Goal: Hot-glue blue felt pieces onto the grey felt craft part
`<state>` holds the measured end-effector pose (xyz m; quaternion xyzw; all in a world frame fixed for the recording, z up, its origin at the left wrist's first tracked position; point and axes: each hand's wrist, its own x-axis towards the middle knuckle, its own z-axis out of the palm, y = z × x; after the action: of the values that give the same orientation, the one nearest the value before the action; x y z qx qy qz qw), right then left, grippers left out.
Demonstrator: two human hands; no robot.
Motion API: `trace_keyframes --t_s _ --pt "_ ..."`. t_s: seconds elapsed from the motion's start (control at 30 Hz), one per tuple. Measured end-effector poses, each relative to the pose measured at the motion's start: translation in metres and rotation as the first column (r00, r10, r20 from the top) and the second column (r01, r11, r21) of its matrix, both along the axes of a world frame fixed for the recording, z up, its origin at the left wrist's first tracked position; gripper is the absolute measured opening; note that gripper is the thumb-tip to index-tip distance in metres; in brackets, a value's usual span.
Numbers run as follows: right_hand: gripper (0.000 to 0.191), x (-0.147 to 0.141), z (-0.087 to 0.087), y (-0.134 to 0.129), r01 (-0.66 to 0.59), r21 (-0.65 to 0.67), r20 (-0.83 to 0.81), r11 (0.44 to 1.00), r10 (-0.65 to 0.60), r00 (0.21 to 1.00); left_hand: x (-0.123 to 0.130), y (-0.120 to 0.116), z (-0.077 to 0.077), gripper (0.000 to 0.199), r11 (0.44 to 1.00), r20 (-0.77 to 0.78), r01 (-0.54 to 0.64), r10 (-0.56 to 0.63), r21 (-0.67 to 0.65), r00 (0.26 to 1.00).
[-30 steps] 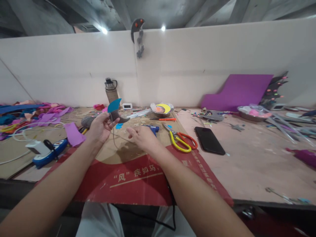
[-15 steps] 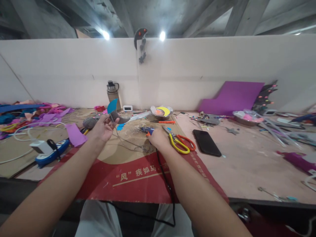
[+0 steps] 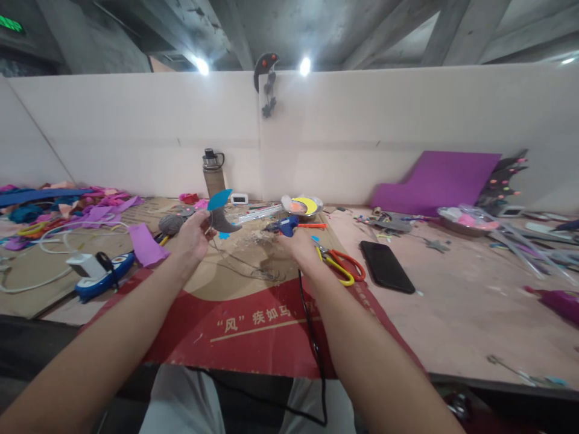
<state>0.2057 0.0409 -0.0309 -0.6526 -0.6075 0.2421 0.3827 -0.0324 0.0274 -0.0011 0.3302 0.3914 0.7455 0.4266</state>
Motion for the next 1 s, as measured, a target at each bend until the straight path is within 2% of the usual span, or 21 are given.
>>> trace_keyframes --t_s 0.07,0.13,0.2,0.3,0.4,0.53,0.67,1.0 --pt "0.025 -0.004 0.006 -0.004 0.017 0.086 -0.146 0.996 -0.005 0.989 0.0 0.001 -0.001 0.015 1.0 -0.028 -0.012 0.012 -0.007 1.0" --pt "0.032 -0.011 0.014 -0.012 0.009 0.18 -0.309 0.984 0.048 0.95 -0.001 0.003 -0.002 0.015 0.999 -0.057 -0.05 0.048 -0.019 0.997" --pt "0.032 -0.02 0.021 -0.024 -0.059 0.272 -0.412 0.96 0.172 0.895 -0.001 0.005 -0.002 0.015 0.996 -0.078 -0.08 0.078 -0.026 0.994" --pt "0.033 -0.033 0.029 -0.043 -0.184 0.43 -0.458 0.884 0.389 0.799 0.0 0.006 -0.003 0.015 0.996 -0.098 -0.088 0.086 -0.014 0.991" --pt "0.037 -0.041 0.032 -0.056 -0.273 0.486 -0.411 0.831 0.492 0.767 0.002 0.004 -0.002 0.016 0.997 -0.118 -0.075 0.075 0.011 0.99" --pt "0.026 -0.044 0.03 -0.063 -0.323 0.504 -0.265 0.801 0.499 0.825 0.008 -0.002 0.001 0.019 0.998 -0.146 -0.054 0.059 0.039 0.988" --pt "0.017 -0.045 0.025 -0.063 -0.386 0.527 -0.153 0.757 0.531 0.833 0.014 -0.009 0.005 0.023 0.999 -0.161 -0.026 0.033 0.047 0.986" --pt "0.012 -0.046 0.029 -0.068 -0.393 0.502 -0.044 0.77 0.477 0.878 0.02 -0.013 0.006 0.021 0.997 -0.106 0.014 -0.006 0.075 0.994"
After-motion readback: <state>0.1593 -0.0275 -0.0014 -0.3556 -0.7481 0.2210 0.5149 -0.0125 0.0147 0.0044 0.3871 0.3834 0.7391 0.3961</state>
